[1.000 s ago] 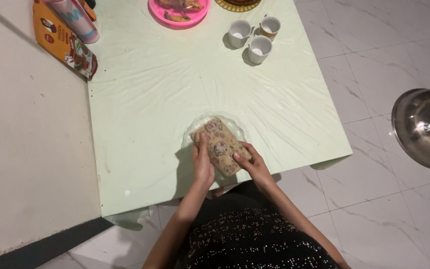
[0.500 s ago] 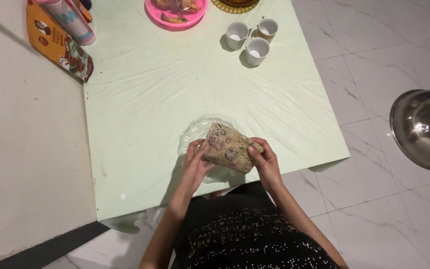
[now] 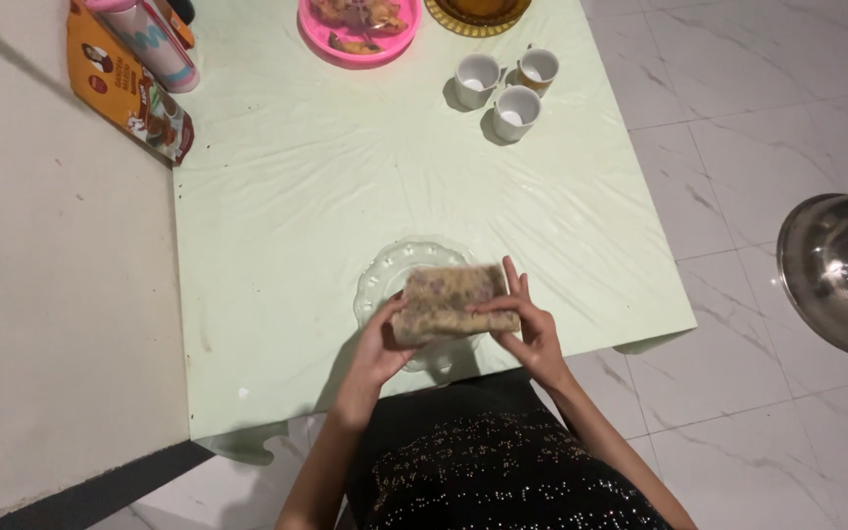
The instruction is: Wiping a dining table and cleaning several plates with a cloth.
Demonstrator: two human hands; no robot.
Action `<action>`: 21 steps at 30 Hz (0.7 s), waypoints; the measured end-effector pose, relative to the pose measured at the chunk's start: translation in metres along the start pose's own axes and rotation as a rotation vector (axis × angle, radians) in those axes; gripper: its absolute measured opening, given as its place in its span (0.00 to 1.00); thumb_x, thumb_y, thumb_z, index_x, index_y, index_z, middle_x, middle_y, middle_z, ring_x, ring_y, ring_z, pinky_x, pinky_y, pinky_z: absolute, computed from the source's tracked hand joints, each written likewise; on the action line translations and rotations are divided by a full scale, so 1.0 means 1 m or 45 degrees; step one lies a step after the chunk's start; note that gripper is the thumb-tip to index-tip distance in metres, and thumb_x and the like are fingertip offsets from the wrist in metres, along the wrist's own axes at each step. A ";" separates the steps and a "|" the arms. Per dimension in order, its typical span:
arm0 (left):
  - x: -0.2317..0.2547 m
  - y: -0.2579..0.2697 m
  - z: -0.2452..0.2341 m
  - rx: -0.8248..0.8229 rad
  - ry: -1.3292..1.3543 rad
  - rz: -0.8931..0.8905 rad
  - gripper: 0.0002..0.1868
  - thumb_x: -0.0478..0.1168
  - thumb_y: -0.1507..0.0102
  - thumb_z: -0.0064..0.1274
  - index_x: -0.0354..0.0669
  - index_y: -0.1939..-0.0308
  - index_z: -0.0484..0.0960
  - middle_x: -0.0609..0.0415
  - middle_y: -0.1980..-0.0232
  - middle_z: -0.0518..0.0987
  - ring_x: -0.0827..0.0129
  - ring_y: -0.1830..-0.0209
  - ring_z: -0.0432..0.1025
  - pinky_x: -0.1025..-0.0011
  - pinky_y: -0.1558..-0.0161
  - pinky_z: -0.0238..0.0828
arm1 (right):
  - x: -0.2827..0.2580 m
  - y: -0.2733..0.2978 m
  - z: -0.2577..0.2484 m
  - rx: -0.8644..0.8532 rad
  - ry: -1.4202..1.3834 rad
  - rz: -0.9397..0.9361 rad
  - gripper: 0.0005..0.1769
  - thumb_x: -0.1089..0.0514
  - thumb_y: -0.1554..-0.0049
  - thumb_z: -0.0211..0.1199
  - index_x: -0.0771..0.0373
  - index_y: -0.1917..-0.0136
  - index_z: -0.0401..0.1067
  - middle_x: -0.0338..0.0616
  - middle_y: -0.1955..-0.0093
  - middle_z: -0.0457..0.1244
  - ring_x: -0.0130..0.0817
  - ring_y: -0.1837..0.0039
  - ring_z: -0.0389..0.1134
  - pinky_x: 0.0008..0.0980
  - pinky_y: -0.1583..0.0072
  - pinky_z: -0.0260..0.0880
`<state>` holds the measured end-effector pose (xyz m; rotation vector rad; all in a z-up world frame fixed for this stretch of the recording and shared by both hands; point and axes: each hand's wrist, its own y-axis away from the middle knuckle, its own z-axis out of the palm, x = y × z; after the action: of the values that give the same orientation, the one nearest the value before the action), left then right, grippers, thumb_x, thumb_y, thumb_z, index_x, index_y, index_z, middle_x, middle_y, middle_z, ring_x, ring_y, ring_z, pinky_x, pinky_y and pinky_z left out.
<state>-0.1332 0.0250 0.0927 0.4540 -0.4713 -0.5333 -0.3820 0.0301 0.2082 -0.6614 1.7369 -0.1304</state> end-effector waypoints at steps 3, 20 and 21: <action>-0.002 -0.014 -0.020 -0.155 0.209 0.024 0.28 0.41 0.30 0.51 0.35 0.29 0.61 0.37 0.36 0.71 0.51 0.43 0.77 0.56 0.47 0.81 | 0.031 0.019 -0.002 -0.192 -0.132 0.295 0.28 0.71 0.49 0.54 0.58 0.35 0.73 0.43 0.41 0.75 0.37 0.35 0.77 0.43 0.33 0.73; 0.025 -0.010 0.004 0.021 -0.351 0.378 0.47 0.22 0.48 0.44 0.47 0.24 0.51 0.41 0.33 0.69 0.52 0.36 0.70 0.54 0.43 0.78 | 0.010 -0.022 -0.001 -0.440 0.546 0.431 0.21 0.58 0.46 0.68 0.50 0.39 0.75 0.38 0.20 0.55 0.45 0.21 0.57 0.49 0.26 0.60; 0.031 -0.002 0.021 0.126 -0.570 0.453 0.49 0.23 0.47 0.44 0.55 0.24 0.47 0.46 0.30 0.66 0.55 0.32 0.66 0.56 0.39 0.76 | 0.011 -0.024 0.000 -0.621 0.660 0.682 0.21 0.53 0.46 0.67 0.48 0.38 0.74 0.37 0.19 0.52 0.41 0.23 0.59 0.45 0.26 0.64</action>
<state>-0.1212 -0.0002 0.1174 0.3328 -0.9912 -0.2632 -0.3744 0.0045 0.2089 -0.5046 2.4223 0.5546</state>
